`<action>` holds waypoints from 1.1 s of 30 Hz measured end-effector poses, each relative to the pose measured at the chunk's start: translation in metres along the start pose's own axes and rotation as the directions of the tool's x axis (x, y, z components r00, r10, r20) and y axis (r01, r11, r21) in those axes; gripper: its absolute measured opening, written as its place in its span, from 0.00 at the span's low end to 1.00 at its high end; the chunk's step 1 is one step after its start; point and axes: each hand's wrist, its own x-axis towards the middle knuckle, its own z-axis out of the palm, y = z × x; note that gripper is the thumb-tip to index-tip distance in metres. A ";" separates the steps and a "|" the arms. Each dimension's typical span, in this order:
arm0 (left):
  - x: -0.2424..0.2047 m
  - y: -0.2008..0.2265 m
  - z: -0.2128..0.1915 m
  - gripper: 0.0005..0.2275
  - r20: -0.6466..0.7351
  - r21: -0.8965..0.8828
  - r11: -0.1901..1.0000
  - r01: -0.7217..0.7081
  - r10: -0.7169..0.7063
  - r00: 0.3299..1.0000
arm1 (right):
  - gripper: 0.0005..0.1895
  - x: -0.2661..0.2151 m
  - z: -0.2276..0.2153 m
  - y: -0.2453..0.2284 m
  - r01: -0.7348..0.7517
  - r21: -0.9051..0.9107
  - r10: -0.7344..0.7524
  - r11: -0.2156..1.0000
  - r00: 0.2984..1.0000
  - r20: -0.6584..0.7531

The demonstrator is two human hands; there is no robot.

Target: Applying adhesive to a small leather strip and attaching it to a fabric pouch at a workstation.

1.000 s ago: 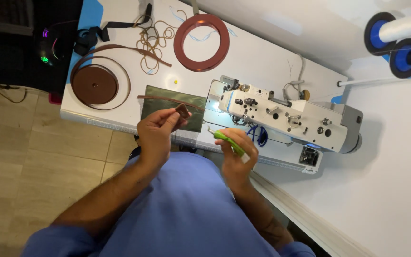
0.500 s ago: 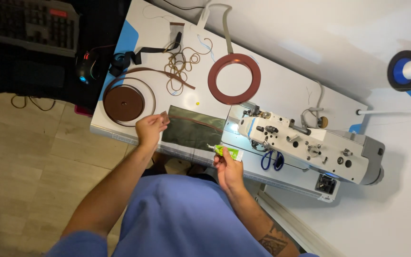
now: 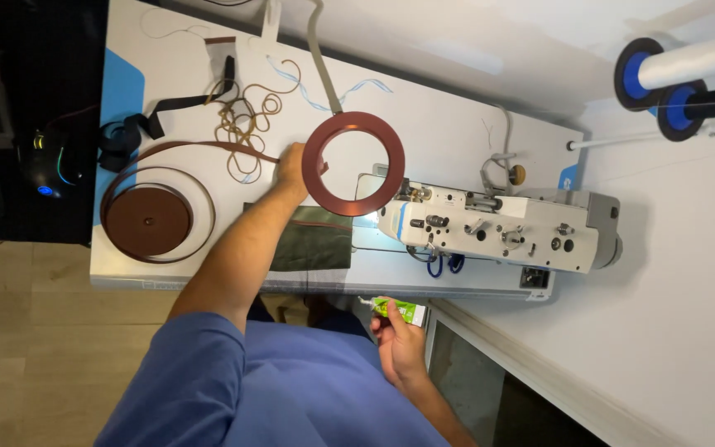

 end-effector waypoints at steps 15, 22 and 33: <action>-0.076 -0.023 -0.029 0.05 -0.083 -0.324 0.945 -0.031 0.004 0.997 | 0.08 0.013 -0.026 -0.041 0.069 0.315 -0.168 0.946 0.940 0.299; -0.120 -0.013 -0.024 0.03 -0.137 -0.548 0.835 -0.052 -0.028 0.990 | 0.10 -0.030 -0.027 -0.146 0.089 0.568 -0.493 0.818 0.616 0.614; -0.293 0.116 -0.099 0.04 -0.150 -0.885 0.404 -0.230 0.219 0.964 | 0.06 -0.063 0.041 -0.155 0.865 0.208 -0.804 0.456 0.300 0.513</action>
